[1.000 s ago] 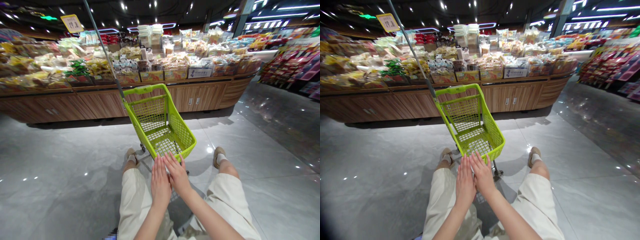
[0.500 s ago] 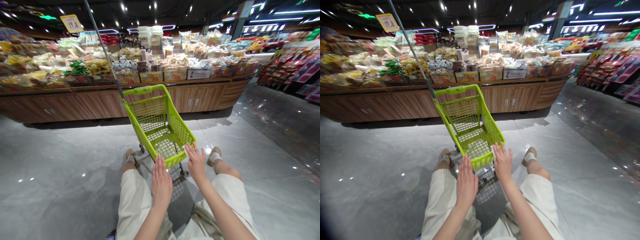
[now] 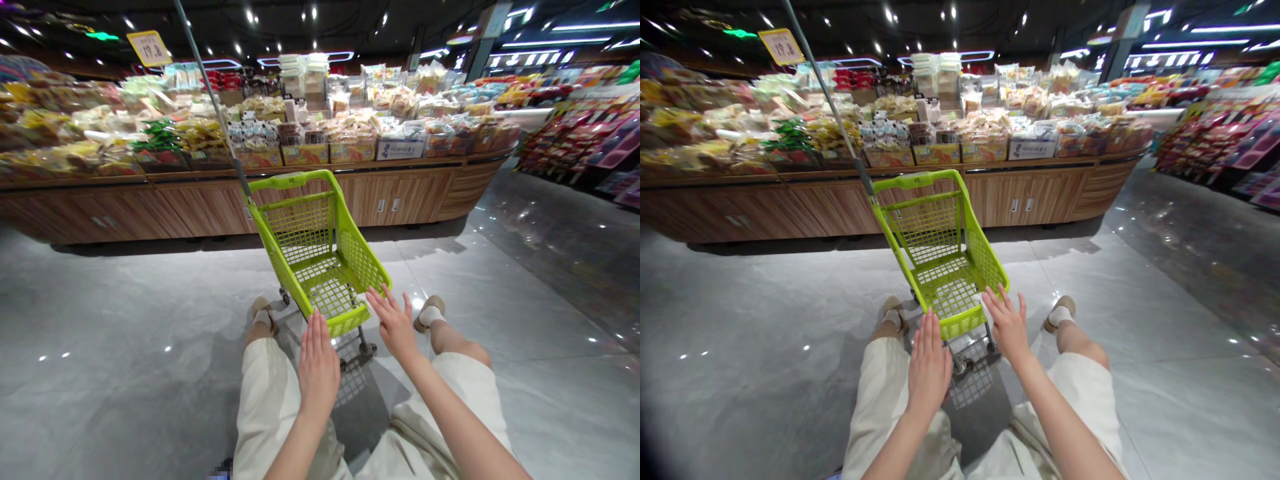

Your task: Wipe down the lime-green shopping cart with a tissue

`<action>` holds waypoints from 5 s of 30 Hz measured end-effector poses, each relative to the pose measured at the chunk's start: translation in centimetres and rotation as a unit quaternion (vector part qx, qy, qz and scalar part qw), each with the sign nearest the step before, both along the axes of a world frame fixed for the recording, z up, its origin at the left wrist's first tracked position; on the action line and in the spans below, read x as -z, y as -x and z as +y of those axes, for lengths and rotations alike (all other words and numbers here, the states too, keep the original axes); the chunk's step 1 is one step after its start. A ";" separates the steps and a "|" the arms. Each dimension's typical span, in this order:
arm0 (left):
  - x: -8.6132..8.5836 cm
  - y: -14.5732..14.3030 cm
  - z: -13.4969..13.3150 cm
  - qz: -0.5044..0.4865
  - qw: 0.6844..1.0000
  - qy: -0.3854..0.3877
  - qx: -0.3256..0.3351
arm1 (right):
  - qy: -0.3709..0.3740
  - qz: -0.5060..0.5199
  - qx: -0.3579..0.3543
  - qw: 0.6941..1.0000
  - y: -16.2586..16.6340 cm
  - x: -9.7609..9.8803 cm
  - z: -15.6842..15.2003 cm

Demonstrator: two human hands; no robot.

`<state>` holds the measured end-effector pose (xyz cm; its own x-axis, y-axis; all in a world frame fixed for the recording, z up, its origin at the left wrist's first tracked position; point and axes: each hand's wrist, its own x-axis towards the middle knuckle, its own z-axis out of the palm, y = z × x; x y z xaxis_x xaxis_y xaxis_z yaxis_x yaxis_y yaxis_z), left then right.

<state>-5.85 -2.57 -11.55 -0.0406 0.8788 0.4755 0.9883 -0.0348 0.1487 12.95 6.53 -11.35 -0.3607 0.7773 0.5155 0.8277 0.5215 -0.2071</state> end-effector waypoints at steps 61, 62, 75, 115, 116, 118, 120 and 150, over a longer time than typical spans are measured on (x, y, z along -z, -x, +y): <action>0.4 -1.0 0.5 -0.019 1.000 -0.007 0.014 | -0.006 0.089 0.084 0.993 0.3 1.4 0.9; 0.5 -1.1 0.6 -0.023 1.000 -0.007 0.012 | -0.003 0.092 0.070 0.993 2.0 1.5 0.0; -0.2 0.2 0.0 0.005 1.000 0.020 0.021 | -0.016 0.067 0.024 0.997 -1.3 1.2 1.8; -0.2 -0.6 0.0 -0.011 1.000 0.011 0.013 | -0.033 0.055 0.072 0.995 -3.7 1.0 3.8; -0.1 -0.9 0.1 -0.014 1.000 0.011 0.012 | -0.033 0.061 0.085 0.994 -3.5 1.1 3.9; 0.1 -1.6 0.3 -0.023 1.000 0.009 0.009 | -0.028 0.069 0.086 0.993 -1.7 1.1 2.8; 0.3 -2.0 0.5 -0.034 0.999 0.006 0.005 | -0.022 0.071 0.054 0.996 1.4 1.1 0.5; 0.0 -0.6 -0.1 -0.003 1.000 0.012 0.004 | -0.021 0.032 -0.114 0.993 3.9 0.4 -1.5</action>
<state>-5.30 -2.65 -11.56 -0.0353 0.8907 0.4532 0.9872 -0.0396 0.1547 9.06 5.04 -11.73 -0.4904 0.6565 0.5731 0.6735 0.7029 -0.2289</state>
